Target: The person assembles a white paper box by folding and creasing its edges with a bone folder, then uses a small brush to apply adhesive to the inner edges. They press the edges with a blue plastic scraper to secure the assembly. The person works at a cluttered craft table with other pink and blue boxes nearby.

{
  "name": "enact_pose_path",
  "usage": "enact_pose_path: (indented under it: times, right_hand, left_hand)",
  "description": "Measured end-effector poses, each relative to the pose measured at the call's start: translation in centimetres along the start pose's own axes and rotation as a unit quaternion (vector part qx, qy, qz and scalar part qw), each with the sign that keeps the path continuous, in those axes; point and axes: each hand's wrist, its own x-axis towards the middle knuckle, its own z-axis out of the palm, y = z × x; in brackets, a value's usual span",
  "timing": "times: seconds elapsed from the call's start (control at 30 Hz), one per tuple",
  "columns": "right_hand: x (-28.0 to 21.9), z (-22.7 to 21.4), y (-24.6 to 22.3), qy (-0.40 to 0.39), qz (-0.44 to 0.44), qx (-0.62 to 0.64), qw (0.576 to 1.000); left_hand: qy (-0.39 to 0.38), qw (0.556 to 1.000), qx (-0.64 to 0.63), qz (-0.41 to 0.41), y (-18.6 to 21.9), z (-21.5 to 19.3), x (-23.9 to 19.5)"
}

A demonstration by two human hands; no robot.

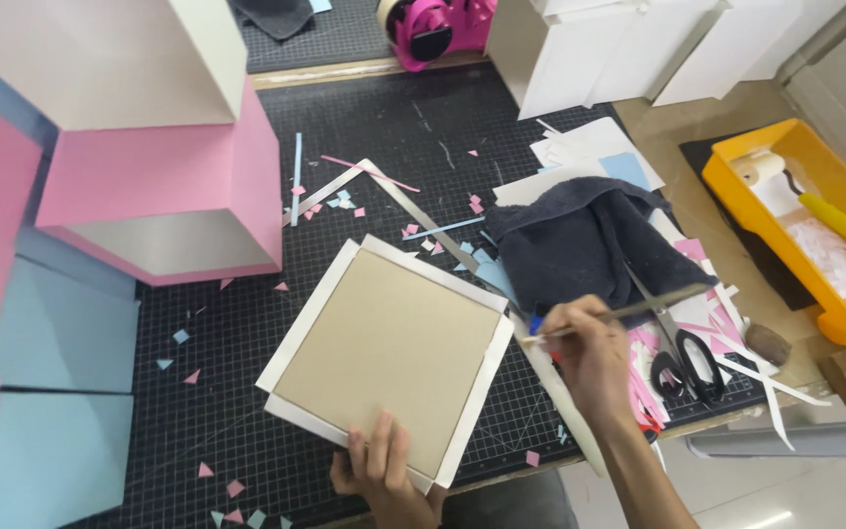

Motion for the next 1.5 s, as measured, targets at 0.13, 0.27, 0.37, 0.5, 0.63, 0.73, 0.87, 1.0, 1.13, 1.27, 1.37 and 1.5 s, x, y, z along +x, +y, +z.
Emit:
enact_pose_path:
  times: [0.13, 0.27, 0.37, 0.5, 0.63, 0.73, 0.87, 1.0, 1.13, 1.27, 1.37, 1.5]
  right_hand:
    - [-2.7, 1.5, -0.9, -0.006, -0.097, -0.177, 0.979]
    - [-7.2, 3.8, -1.4, -0.120, -0.134, -0.289, 0.940]
    - [-10.2, 4.8, -2.5, -0.174, -0.114, -0.311, 0.927]
    - [-10.8, 5.0, -4.6, -0.296, -0.138, -0.328, 0.886]
    - [-10.2, 4.9, -4.9, -0.385, -0.259, -0.370, 0.805]
    - [-9.7, 5.9, -6.1, -0.448, -0.317, -0.367, 0.751]
    - [-10.0, 5.1, -5.5, -0.424, -0.343, -0.344, 0.764]
    - [-9.9, 5.7, -5.2, -0.418, -0.364, -0.356, 0.753]
    - [-10.1, 5.7, -5.2, -0.431, -0.365, -0.351, 0.747]
    - [-10.7, 4.7, -5.9, -0.403, -0.332, -0.343, 0.781]
    - [-9.6, 6.2, -5.8, -0.449, -0.336, -0.366, 0.743]
    - [-8.7, 3.1, -4.5, -0.385, -0.245, -0.330, 0.826]
  left_hand:
    - [-0.054, 0.998, -0.007, -0.016, 0.3, -0.5, -0.6]
    - [-0.090, 0.996, -0.011, -0.025, 0.4, -0.7, -1.2]
    - [-0.080, 0.997, -0.010, -0.018, 0.7, -0.7, -0.6]
    - [-0.097, 0.995, -0.020, -0.013, -0.2, -0.1, -2.6]
    - [-0.119, 0.993, 0.003, 0.005, -0.3, -0.3, -3.0]
    - [-0.112, 0.994, 0.008, 0.014, -0.2, -0.4, -2.5]
    - [-0.079, 0.997, -0.014, -0.017, 0.7, -0.2, -1.4]
    - [-0.078, 0.996, -0.022, -0.034, 1.1, 0.1, -1.6]
    - [-0.074, 0.996, -0.028, -0.036, 1.3, -0.1, -1.6]
    - [-0.078, 0.996, -0.033, -0.043, 1.2, 0.0, -1.9]
    - [-0.075, 0.995, -0.043, -0.039, 1.1, 0.1, -1.9]
    - [-0.075, 0.995, -0.052, -0.044, 1.1, 0.2, -1.9]
